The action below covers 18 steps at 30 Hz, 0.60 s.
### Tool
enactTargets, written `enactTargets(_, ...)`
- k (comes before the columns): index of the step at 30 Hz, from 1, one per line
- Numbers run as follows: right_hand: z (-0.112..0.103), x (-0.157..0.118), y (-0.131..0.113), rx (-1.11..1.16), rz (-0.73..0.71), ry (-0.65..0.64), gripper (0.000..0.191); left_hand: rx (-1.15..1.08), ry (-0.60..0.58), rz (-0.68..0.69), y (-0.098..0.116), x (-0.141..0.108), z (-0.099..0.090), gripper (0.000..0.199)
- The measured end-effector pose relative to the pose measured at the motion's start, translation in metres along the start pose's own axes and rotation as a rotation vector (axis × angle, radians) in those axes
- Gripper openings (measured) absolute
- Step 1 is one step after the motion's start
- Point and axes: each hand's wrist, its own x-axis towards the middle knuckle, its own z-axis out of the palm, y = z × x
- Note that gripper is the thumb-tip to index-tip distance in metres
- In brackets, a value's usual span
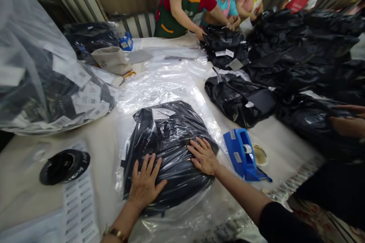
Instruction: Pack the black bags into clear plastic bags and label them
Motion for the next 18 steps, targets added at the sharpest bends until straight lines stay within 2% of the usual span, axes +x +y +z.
enactTargets(4,-0.013,0.005,-0.006,-0.049,0.003,-0.082,0.046,0.018,0.013,0.075,0.002,0.003,-0.010,0.060)
enactTargets(7,-0.025,0.007,-0.015,-0.099,0.006,-0.126,0.047,0.000,-0.012,0.235,0.006,0.002,-0.017,0.048)
enactTargets(10,-0.037,0.001,-0.027,-0.152,0.010,-0.108,0.048,-0.014,-0.064,0.392,0.013,-0.005,-0.023,0.048)
enactTargets(13,-0.049,-0.012,-0.035,-0.179,0.016,-0.098,0.044,0.025,-0.083,0.401,0.020,-0.017,-0.027,0.052)
enactTargets(18,-0.057,-0.040,-0.032,-0.150,-0.037,-0.157,0.051,0.056,-0.053,0.389,0.025,-0.032,-0.027,0.075)
